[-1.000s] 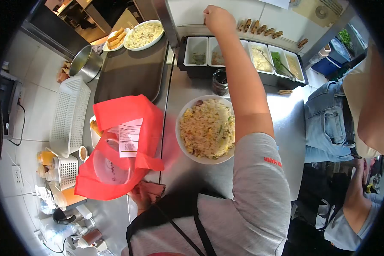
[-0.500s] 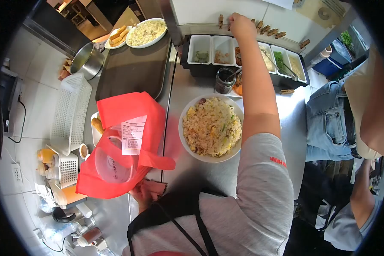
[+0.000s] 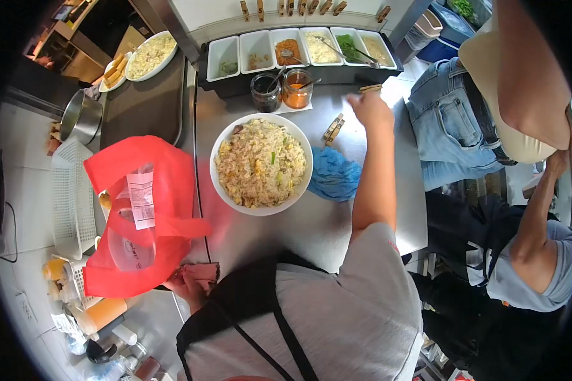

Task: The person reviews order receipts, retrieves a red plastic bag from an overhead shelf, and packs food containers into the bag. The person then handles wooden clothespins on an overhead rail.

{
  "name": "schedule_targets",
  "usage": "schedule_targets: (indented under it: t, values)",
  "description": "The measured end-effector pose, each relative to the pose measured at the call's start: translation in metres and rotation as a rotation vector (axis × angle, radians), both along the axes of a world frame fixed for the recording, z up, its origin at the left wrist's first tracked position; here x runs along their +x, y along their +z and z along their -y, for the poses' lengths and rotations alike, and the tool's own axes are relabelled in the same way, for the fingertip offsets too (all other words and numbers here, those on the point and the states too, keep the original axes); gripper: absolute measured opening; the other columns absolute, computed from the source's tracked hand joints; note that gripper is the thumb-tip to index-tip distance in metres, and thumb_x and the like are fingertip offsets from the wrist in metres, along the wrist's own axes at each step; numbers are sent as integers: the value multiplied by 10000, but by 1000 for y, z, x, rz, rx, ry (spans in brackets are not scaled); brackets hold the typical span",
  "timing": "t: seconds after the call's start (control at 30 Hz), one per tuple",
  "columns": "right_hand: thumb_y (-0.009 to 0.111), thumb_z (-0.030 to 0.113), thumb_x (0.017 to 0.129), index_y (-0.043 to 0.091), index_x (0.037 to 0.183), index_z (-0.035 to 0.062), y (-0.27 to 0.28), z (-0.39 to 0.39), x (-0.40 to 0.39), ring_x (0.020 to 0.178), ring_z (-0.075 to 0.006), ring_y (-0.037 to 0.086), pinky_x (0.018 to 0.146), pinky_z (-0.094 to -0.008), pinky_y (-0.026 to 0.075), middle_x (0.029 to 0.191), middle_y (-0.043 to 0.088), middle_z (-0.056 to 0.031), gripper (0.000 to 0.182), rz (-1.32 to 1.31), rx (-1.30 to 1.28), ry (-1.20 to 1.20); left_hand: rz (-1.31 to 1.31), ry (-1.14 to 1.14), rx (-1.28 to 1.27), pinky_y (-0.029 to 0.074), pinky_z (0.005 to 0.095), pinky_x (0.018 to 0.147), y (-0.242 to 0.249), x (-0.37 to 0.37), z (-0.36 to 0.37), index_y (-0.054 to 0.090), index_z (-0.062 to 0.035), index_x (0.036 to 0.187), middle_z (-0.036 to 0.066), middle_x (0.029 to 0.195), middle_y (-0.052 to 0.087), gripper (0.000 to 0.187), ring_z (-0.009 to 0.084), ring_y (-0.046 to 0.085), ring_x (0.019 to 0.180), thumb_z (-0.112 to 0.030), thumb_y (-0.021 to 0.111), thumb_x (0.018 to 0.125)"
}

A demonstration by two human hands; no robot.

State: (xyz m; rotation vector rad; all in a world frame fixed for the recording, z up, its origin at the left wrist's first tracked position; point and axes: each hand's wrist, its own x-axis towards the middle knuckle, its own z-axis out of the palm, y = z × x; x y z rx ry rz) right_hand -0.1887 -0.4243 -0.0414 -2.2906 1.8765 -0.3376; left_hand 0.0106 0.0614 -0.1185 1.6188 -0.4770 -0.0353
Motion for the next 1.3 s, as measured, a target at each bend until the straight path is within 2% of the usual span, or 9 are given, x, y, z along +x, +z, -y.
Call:
schedule_targets:
  t: [0.07,0.13,0.23,0.33,0.43,0.67,0.87,1.03,1.3]
  values:
    - [521,510,705,610,690,-16,-13,-11,-4,585,-259,582,624,-346,447,579,579,-147,533,-78,422,-80,22,-7,53,417,294,717,-10,2,-10,218,18,1131,155,969,448,457,202,491,804,-6,447,737]
    - [557,462,705,598,635,-27,-24,-24,-6,539,-239,575,588,-334,452,530,560,-152,496,60,416,-83,32,-6,74,419,288,717,-18,6,-16,209,18,1142,150,977,440,472,197,489,807,-7,452,739]
    - [591,399,696,590,765,-40,-45,-20,-6,531,-248,572,571,-333,453,580,575,-158,444,140,533,-102,13,6,62,418,274,712,-22,7,-17,200,19,1154,143,979,433,492,186,485,813,-10,465,740]
    - [590,364,699,552,935,-17,-54,-25,-8,830,-275,570,743,-335,431,873,588,-177,450,233,338,-155,4,10,76,415,262,708,-22,8,-19,200,21,1158,137,981,428,503,178,480,819,-10,479,741]
    - [610,313,688,471,1071,-5,-45,-28,-10,932,-289,532,791,-333,414,999,546,-189,518,209,356,-62,4,14,90,411,254,706,-25,7,-21,206,22,1157,131,974,430,498,172,475,820,-11,483,744]
    - [659,195,645,500,972,-6,-70,-30,-9,744,-247,578,668,-311,456,825,588,-142,415,300,311,142,4,9,79,409,259,713,-25,8,-21,237,19,1136,119,966,425,464,171,466,813,-17,487,747]
    - [571,-3,684,433,863,18,-69,-27,-14,525,-113,501,424,-214,398,646,500,-49,228,1254,416,34,20,22,76,412,268,722,-21,6,-15,255,0,1111,116,943,425,415,160,464,799,26,440,741]
    - [528,-5,733,409,1011,-46,-77,-19,-30,639,-137,575,509,-205,459,780,544,-95,305,1374,249,-176,0,-21,35,412,270,731,-16,5,-12,266,-3,1096,113,935,428,388,156,461,797,37,414,740]
    - [505,54,782,468,999,-28,-56,-22,-37,701,-131,579,565,-207,453,826,554,-77,235,1437,355,-248,21,-33,112,416,288,729,-16,7,-17,186,38,1143,167,1009,405,478,215,468,847,45,405,718]
